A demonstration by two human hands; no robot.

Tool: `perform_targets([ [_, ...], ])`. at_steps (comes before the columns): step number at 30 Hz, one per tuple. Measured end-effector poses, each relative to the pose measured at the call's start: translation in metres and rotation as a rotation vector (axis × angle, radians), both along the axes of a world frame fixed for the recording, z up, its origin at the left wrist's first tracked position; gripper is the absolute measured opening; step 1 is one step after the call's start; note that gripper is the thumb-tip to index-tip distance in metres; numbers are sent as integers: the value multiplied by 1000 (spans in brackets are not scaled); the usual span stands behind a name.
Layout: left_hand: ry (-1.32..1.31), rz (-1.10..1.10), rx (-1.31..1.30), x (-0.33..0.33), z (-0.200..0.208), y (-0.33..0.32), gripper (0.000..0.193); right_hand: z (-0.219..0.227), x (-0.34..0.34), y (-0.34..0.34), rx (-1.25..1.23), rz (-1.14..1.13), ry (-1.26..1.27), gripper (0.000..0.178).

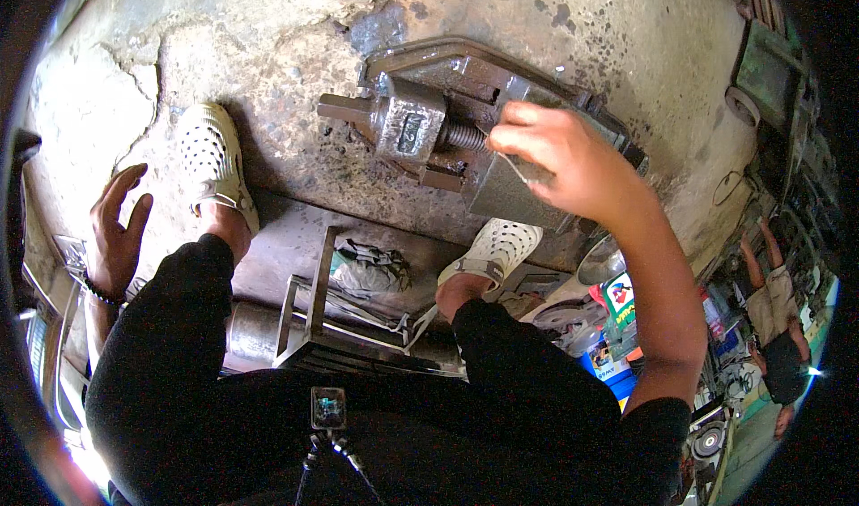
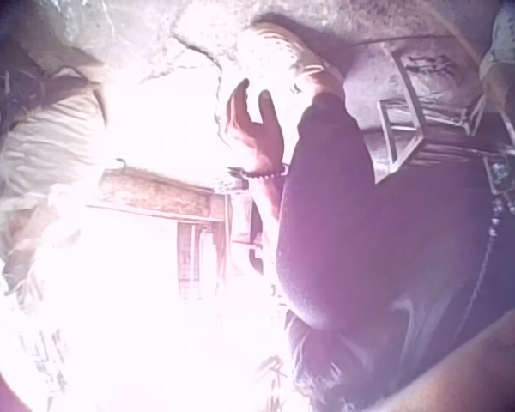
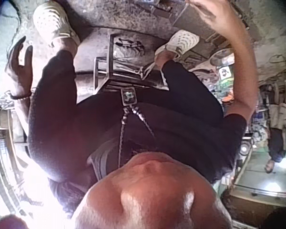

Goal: The person cleans a metal part clamped in a bench vise using a green-handled brush and a cloth. The person scrubs the part with the brush and then wipes it with the cloth.

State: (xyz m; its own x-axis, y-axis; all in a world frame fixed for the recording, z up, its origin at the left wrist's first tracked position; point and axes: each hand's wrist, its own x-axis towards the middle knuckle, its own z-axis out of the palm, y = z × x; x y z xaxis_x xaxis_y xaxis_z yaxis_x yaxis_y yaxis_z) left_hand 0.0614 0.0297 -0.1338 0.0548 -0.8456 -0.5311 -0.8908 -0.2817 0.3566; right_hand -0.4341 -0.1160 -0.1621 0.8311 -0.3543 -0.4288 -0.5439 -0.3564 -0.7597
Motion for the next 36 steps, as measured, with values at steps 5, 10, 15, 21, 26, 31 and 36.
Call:
perform_targets([
  [5, 16, -34, -4, 0, 0, -1, 35, 12, 19, -18, -94, 101, 6, 29],
  [10, -14, 16, -2, -1, 1, -2, 35, 41, 15, 1, -350, 95, -66, 25],
  [15, 1, -22, -6, -3, 2, -4, 35, 29, -2, 16, -79, -88, -55, 27],
  [21, 17, -22, 31, -6, 2, -4, 34, 7, -9, 6, -18, -273, -171, 23],
  [26, 30, -32, 12, -6, 1, -5, 34, -13, 0, 4, 66, -310, -178, 19],
  [31, 25, -24, 38, -4, -1, -3, 38, -35, 6, 9, 46, -294, -237, 17],
  [36, 46, -54, -10, 0, 1, 0, 38, -36, -3, 17, -15, -267, -267, 18],
])
